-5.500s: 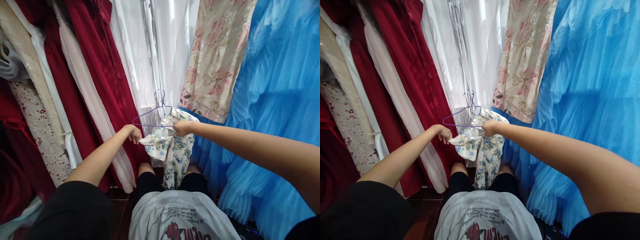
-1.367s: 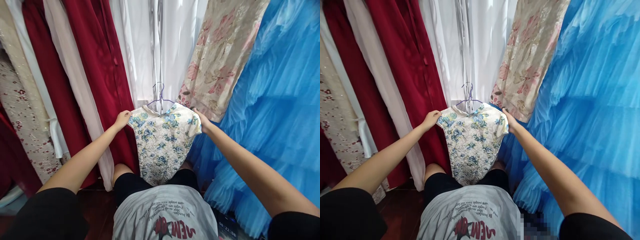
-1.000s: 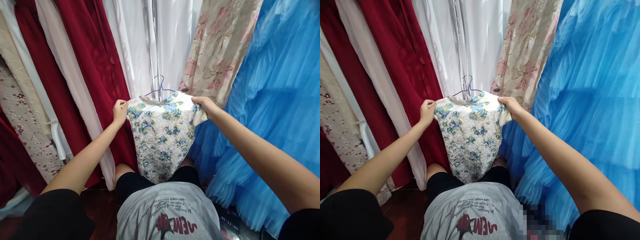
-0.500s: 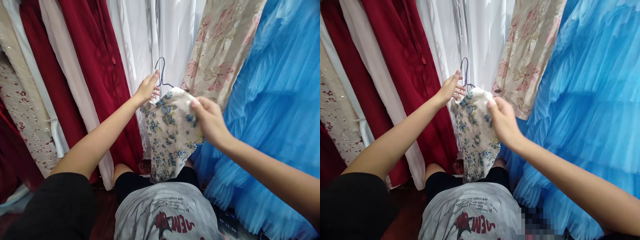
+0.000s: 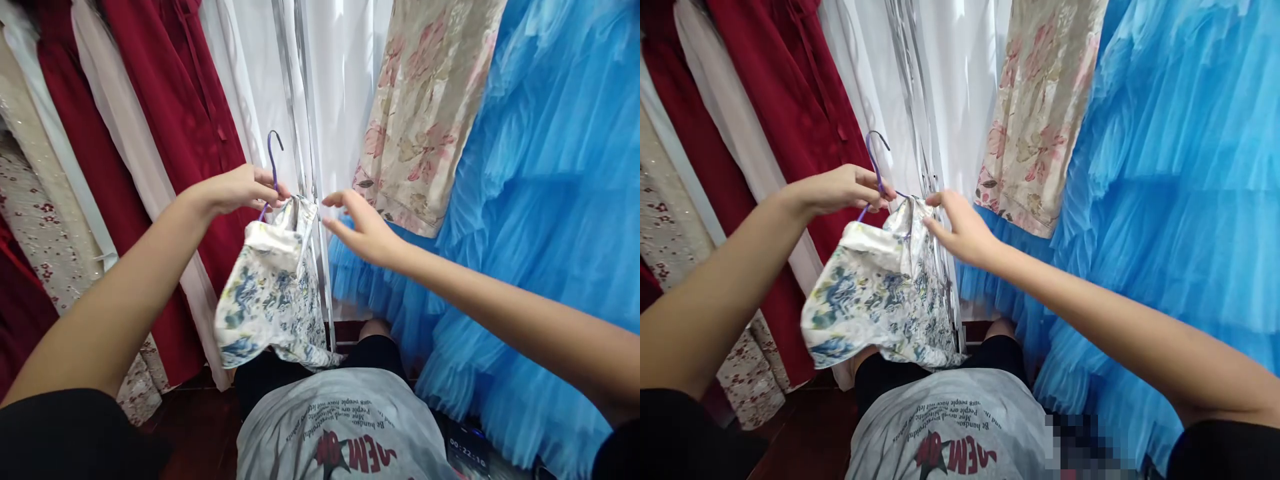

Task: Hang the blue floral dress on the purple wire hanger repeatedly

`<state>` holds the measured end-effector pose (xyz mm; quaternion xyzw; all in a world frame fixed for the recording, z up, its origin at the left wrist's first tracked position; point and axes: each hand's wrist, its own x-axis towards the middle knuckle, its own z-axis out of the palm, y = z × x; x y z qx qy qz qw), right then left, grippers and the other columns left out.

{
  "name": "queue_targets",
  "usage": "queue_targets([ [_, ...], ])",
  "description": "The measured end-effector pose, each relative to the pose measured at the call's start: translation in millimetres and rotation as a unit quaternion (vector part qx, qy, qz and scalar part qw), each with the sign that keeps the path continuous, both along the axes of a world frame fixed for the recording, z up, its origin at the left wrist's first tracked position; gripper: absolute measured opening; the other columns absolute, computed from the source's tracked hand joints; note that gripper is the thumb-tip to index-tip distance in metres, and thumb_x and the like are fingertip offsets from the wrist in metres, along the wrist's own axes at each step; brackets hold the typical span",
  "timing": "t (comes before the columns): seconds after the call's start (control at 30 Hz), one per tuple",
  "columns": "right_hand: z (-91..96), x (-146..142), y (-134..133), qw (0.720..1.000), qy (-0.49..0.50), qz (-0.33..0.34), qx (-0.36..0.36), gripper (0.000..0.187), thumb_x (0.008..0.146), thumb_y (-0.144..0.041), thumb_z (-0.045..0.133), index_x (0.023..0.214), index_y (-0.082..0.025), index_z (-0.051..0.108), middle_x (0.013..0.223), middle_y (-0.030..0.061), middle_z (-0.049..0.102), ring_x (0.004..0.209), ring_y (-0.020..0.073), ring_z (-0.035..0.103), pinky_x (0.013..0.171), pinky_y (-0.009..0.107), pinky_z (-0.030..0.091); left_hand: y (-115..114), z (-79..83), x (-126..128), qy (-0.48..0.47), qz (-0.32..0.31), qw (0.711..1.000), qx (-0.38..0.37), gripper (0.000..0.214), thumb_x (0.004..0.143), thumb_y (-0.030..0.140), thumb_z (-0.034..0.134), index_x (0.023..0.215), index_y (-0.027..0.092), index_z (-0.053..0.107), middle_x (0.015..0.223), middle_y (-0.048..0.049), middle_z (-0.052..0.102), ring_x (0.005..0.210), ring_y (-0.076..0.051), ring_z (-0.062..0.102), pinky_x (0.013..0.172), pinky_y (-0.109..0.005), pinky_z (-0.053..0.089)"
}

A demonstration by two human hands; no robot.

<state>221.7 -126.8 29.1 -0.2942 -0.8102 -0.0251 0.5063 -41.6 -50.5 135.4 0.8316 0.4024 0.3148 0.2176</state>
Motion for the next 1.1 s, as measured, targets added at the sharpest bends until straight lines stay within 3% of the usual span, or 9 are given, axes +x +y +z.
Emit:
queue_targets([
  [0.1, 15.2, 4.8, 45.5, 1.000, -0.004, -0.027, -0.009, 0.027, 0.096, -0.033, 0.053, 0.120, -0.022, 0.060, 0.125, 0.0129, 0.065, 0.119, 0.0304, 0.057, 0.106, 0.050, 0.044, 11.5, 12.3, -32.9, 0.022, 0.007, 1.000, 0.003, 0.029, 0.067, 0.021, 0.080, 0.095, 0.015, 0.076, 0.081, -0.0062, 0.067, 0.096, -0.031, 0.071, 0.080, -0.040, 0.061],
  [0.23, 33.2, -16.2, 78.3, 0.998, -0.066, 0.008, 0.007, 0.034, 0.098, -0.032, 0.050, 0.129, -0.023, 0.058, 0.134, 0.0108, 0.062, 0.127, 0.0280, 0.053, 0.110, 0.045, 0.040, 16.7, 29.1, -58.6, -0.010, 0.049, 0.999, 0.001, 0.029, 0.083, 0.023, 0.066, 0.108, 0.010, 0.072, 0.089, -0.0054, 0.065, 0.105, -0.028, 0.070, 0.086, -0.042, 0.058],
  [0.33, 39.9, -28.7, 86.0, 0.992, -0.118, -0.002, -0.036, 0.027, 0.100, -0.035, 0.046, 0.111, -0.021, 0.066, 0.105, 0.0090, 0.071, 0.101, 0.0267, 0.062, 0.091, 0.040, 0.048, 0.2, 35.4, -55.3, -0.022, 0.027, 0.999, -0.028, 0.031, 0.082, 0.017, 0.067, 0.112, 0.008, 0.070, 0.096, -0.0070, 0.066, 0.107, -0.028, 0.070, 0.088, -0.044, 0.056],
  [0.4, 39.7, -24.3, 86.9, 0.990, -0.129, -0.022, -0.050, 0.027, 0.099, -0.038, 0.047, 0.098, -0.021, 0.067, 0.084, 0.0054, 0.067, 0.081, 0.0232, 0.059, 0.077, 0.036, 0.046, -13.2, 33.3, -45.3, -0.004, -0.018, 0.999, -0.038, 0.038, 0.076, 0.013, 0.073, 0.113, 0.011, 0.070, 0.099, -0.0073, 0.068, 0.107, -0.029, 0.070, 0.089, -0.042, 0.057],
  [0.53, 33.3, 10.8, 88.2, 0.993, -0.113, -0.041, -0.023, 0.025, 0.093, -0.043, 0.058, 0.091, -0.020, 0.070, 0.067, -0.0001, 0.055, 0.066, 0.0177, 0.048, 0.067, 0.032, 0.037, -13.5, 13.2, -27.0, -0.013, -0.061, 0.998, -0.021, 0.057, 0.068, 0.012, 0.080, 0.123, 0.019, 0.067, 0.101, -0.0089, 0.072, 0.099, -0.026, 0.072, 0.080, -0.036, 0.059],
  [0.67, 33.8, 37.8, 100.7, 0.995, -0.060, -0.069, -0.027, 0.026, 0.089, -0.041, 0.063, 0.086, -0.018, 0.073, 0.065, -0.0004, 0.053, 0.066, 0.0166, 0.048, 0.066, 0.031, 0.036, 23.7, -17.0, -24.9, -0.094, -0.046, 0.994, 0.020, 0.057, 0.067, 0.018, 0.080, 0.122, 0.016, 0.067, 0.102, -0.0138, 0.074, 0.098, -0.028, 0.073, 0.075, -0.034, 0.061],
  [0.9, 65.1, 2.9, 142.5, 0.986, -0.041, -0.064, -0.145, 0.017, 0.073, -0.031, 0.080, 0.077, -0.015, 0.074, 0.066, 0.0011, 0.061, 0.072, 0.0187, 0.056, 0.076, 0.032, 0.045, 89.5, -58.6, -37.0, -0.172, 0.048, 0.973, 0.149, 0.037, 0.066, 0.033, 0.082, 0.096, 0.012, 0.075, 0.085, -0.0098, 0.075, 0.078, -0.021, 0.070, 0.074, -0.034, 0.059],
  [1.0, 72.6, -5.5, 155.9, 0.969, -0.015, -0.100, -0.227, 0.022, 0.066, -0.029, 0.088, 0.067, -0.016, 0.070, 0.061, 0.0008, 0.058, 0.072, 0.0192, 0.056, 0.076, 0.034, 0.046, 112.2, -66.5, -29.7, -0.167, 0.104, 0.965, 0.172, 0.028, 0.070, 0.030, 0.078, 0.092, 0.012, 0.077, 0.080, -0.0089, 0.074, 0.073, -0.020, 0.068, 0.072, -0.033, 0.057],
  [1.1, 69.6, 11.4, 159.5, 0.950, 0.022, -0.126, -0.284, 0.025, 0.063, -0.028, 0.091, 0.064, -0.016, 0.069, 0.059, 0.0015, 0.056, 0.069, 0.0192, 0.056, 0.073, 0.036, 0.048, 126.6, -64.9, -5.3, -0.116, 0.113, 0.967, 0.196, 0.024, 0.073, 0.025, 0.073, 0.092, 0.012, 0.079, 0.081, -0.0093, 0.074, 0.077, -0.021, 0.068, 0.075, -0.033, 0.055],
])
